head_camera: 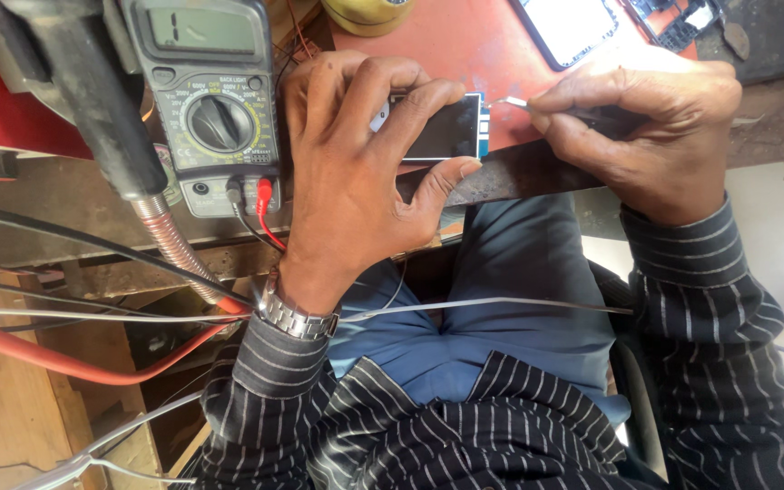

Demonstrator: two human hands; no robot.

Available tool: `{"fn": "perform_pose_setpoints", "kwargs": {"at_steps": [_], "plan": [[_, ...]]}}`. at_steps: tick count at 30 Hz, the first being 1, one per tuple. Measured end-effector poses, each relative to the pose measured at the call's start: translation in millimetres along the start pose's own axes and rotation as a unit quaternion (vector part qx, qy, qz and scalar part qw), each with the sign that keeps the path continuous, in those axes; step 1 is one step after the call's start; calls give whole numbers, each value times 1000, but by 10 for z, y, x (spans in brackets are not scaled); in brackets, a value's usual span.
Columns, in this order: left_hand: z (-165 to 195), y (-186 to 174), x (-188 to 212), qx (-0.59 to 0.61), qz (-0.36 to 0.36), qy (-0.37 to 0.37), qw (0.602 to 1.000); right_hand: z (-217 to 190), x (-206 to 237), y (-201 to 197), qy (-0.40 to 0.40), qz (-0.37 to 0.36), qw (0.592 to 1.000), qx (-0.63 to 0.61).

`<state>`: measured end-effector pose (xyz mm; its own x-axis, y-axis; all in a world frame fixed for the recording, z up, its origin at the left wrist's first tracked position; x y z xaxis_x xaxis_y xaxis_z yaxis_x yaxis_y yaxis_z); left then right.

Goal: The person uses a metal spudger to pry and adjust a small electronic component on a circuit board, then uses a soldering iron to apply heat to a specific point on the board. The person handles the board and tools with both hands throughout the process.

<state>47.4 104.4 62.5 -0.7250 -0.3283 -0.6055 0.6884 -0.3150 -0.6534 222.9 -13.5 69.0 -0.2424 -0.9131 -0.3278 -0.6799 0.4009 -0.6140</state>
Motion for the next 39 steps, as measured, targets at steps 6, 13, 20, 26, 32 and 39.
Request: {"fn": "perform_pose_setpoints", "kwargs": {"at_steps": [6,13,20,26,32,39], "plan": [[-1,5,-1,-6,-2,3,1000,7,-7,2,4,1,1000,-8],[-12,24,17,-2,-3,2,1000,-10,-4,-1,2,6,1000,4],[-10,6,7,-2,-1,3,1000,3,-3,3,0,0,1000,-6],[2,-1,-4,-6,5,7,1000,29,12,3,10,1,1000,-9],[-4,-3,2,-5,2,5,1000,24,20,-2,-3,7,1000,6],[-6,3,1,-6,2,6,1000,39,29,-4,5,7,1000,11]]}}
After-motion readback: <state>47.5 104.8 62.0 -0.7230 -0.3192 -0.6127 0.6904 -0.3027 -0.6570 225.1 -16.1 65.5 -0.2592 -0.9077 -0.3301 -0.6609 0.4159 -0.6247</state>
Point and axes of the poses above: each hand's wrist, its own x-axis away from the middle knuckle, its own y-axis out of the palm, z = x × y, the point moved 7 cm from there along -x, towards the middle knuckle, and after that the axes turned 5 degrees about y, right-handed, at the moved point
